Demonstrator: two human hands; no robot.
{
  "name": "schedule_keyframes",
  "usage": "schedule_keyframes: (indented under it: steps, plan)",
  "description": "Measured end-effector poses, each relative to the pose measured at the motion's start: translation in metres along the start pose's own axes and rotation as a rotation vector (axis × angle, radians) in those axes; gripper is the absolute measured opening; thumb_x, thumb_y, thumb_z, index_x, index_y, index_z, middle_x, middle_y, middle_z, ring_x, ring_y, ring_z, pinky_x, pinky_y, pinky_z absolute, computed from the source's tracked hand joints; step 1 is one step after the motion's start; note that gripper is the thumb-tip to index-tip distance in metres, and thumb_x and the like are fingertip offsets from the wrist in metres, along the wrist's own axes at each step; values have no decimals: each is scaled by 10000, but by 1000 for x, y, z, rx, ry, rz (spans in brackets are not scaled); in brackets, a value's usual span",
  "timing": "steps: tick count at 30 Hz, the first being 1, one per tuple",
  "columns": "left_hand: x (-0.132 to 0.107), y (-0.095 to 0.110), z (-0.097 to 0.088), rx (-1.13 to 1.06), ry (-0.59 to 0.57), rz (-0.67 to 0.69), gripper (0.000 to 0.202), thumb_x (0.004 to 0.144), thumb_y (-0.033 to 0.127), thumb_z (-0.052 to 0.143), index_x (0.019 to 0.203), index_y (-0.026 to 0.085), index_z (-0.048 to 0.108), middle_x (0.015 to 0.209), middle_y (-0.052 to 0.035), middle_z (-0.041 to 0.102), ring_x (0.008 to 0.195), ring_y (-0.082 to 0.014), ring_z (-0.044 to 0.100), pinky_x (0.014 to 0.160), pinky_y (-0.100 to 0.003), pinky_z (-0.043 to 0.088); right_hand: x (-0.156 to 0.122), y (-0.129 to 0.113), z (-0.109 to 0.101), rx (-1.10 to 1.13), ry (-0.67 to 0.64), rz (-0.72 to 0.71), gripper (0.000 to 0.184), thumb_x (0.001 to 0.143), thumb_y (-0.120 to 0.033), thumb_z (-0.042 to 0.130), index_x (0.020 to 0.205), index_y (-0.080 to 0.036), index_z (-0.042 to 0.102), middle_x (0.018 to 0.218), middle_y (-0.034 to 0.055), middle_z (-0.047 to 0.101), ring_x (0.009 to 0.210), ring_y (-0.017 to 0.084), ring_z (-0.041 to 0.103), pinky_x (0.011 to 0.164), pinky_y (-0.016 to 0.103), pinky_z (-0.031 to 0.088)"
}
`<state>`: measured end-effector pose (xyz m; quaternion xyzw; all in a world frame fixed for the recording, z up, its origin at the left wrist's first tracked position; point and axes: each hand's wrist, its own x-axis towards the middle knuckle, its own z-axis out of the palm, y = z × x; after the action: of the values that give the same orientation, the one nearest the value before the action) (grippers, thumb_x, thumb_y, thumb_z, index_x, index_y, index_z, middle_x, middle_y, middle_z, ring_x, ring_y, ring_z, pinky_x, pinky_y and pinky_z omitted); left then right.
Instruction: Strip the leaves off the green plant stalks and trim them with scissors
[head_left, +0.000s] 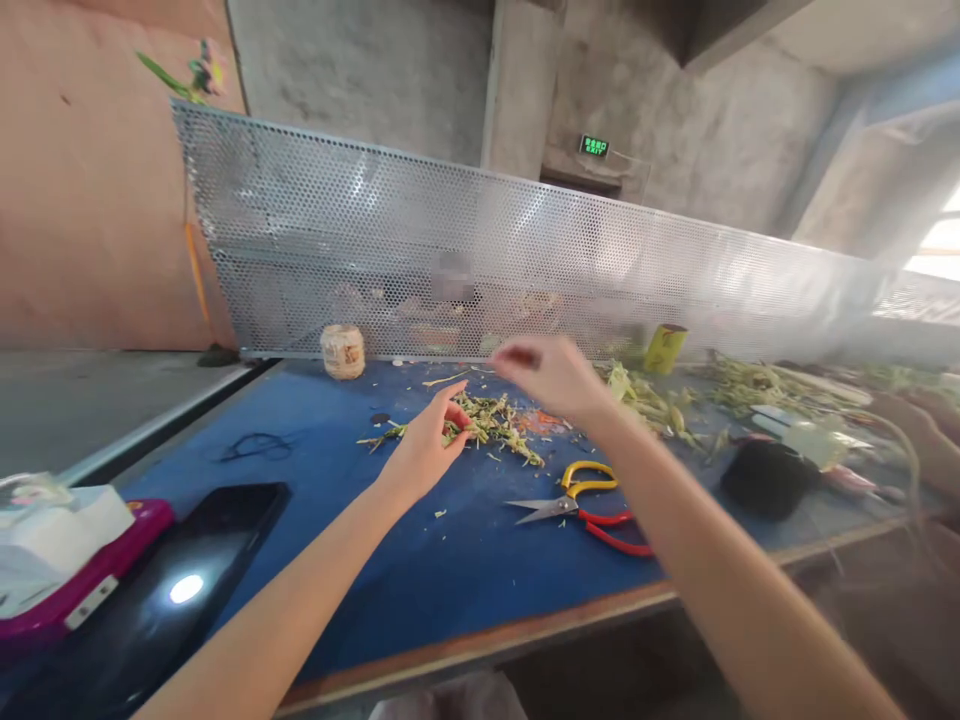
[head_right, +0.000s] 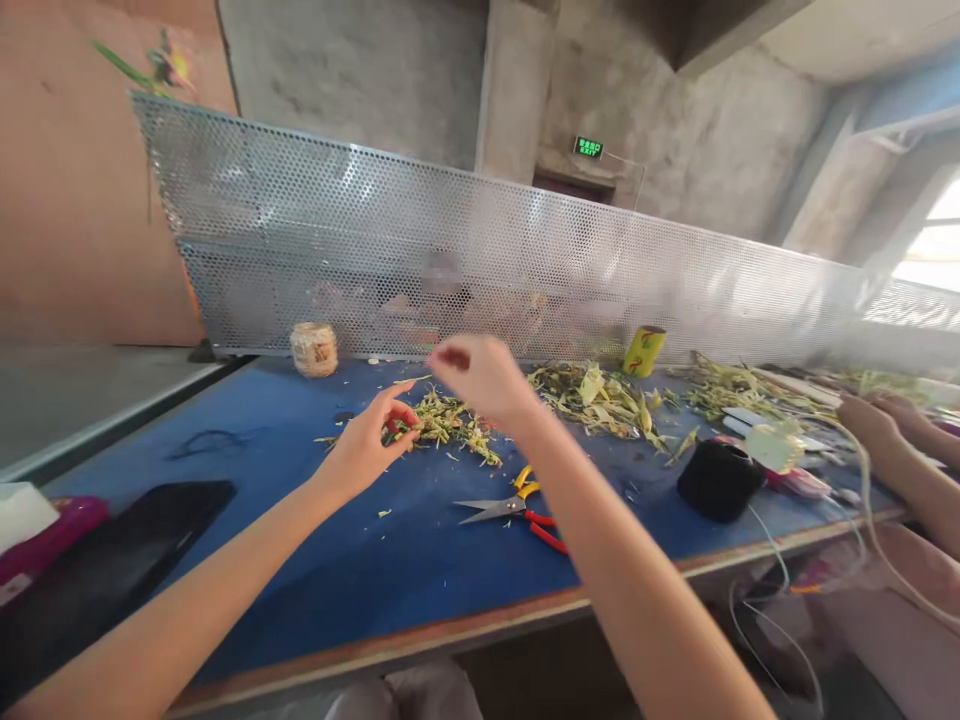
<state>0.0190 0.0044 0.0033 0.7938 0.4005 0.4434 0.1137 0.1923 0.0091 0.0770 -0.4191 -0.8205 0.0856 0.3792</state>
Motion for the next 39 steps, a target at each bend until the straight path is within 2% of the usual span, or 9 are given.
schedule_keyframes:
  steps: [2, 4, 7, 10, 15, 22, 29, 32, 39]
  plan:
    - [-1, -5, -1, 32, 46, -2, 541, 735, 126, 486, 1236, 183, 290, 819, -1, 565, 741, -114, 539, 723, -277, 444, -3, 4, 23, -27, -80, 94, 153, 748, -297, 561, 753, -163, 634, 732, 26, 633, 690, 135, 557, 654, 274, 423]
    - [-3, -10, 0, 72, 67, -1, 549, 733, 115, 480, 1241, 185, 285, 834, -7, 569, 778, -127, 543, 740, -292, 446, -7, 8, 46, -39, -130, 170, 141, 709, -316, 587, 717, -187, 643, 696, 16, 642, 644, 131, 546, 603, 255, 389]
    - [-4, -16, 1, 119, 46, 5, 582, 722, 73, 466, 1259, 185, 272, 851, -16, 575, 820, -139, 549, 781, -311, 440, -11, 11, 68, -46, -109, 154, 147, 672, -338, 617, 714, -198, 633, 712, 9, 643, 638, 126, 533, 588, 242, 362]
    - [-5, -19, 0, 164, 49, 26, 595, 724, 53, 447, 1272, 189, 259, 900, -36, 572, 874, -155, 545, 813, -333, 434, -9, 11, 76, -35, -76, 121, 111, 649, -265, 635, 729, -190, 623, 707, 11, 632, 613, 112, 516, 583, 231, 361]
    - [-6, -25, -3, 253, 62, 130, 545, 761, 70, 411, 1273, 189, 265, 923, -53, 563, 906, -171, 535, 850, -369, 422, -5, 19, 84, 97, -48, 138, 67, 667, -226, 600, 701, -173, 623, 645, 9, 616, 552, 97, 495, 547, 215, 372]
    - [-11, -29, 1, 243, 74, 86, 552, 764, 79, 431, 1273, 209, 258, 941, -44, 576, 924, -161, 542, 869, -364, 421, -5, 36, 87, 135, -122, -31, 124, 689, -169, 533, 770, -166, 627, 695, 10, 602, 585, 86, 484, 562, 203, 381]
    - [-12, -19, 4, 198, 102, 157, 494, 779, 96, 442, 1234, 238, 312, 914, -28, 609, 916, -164, 566, 871, -392, 426, -8, 46, 72, 323, -183, 26, 123, 684, -190, 538, 778, -155, 609, 715, 14, 611, 581, 86, 495, 564, 219, 418]
    - [-13, -18, 4, 224, 96, 185, 475, 782, 106, 443, 1223, 239, 326, 915, -28, 608, 927, -165, 565, 867, -386, 435, -10, 44, 68, 318, -194, 13, 131, 690, -194, 541, 789, -164, 622, 738, 16, 617, 587, 86, 495, 573, 222, 424]
    - [-12, -12, 4, 201, 88, 114, 494, 759, 94, 454, 1220, 209, 320, 893, -17, 619, 890, -142, 575, 833, -319, 455, -17, 40, 67, 305, -178, 41, 174, 694, -174, 517, 832, -165, 623, 763, 22, 616, 625, 94, 514, 600, 230, 430]
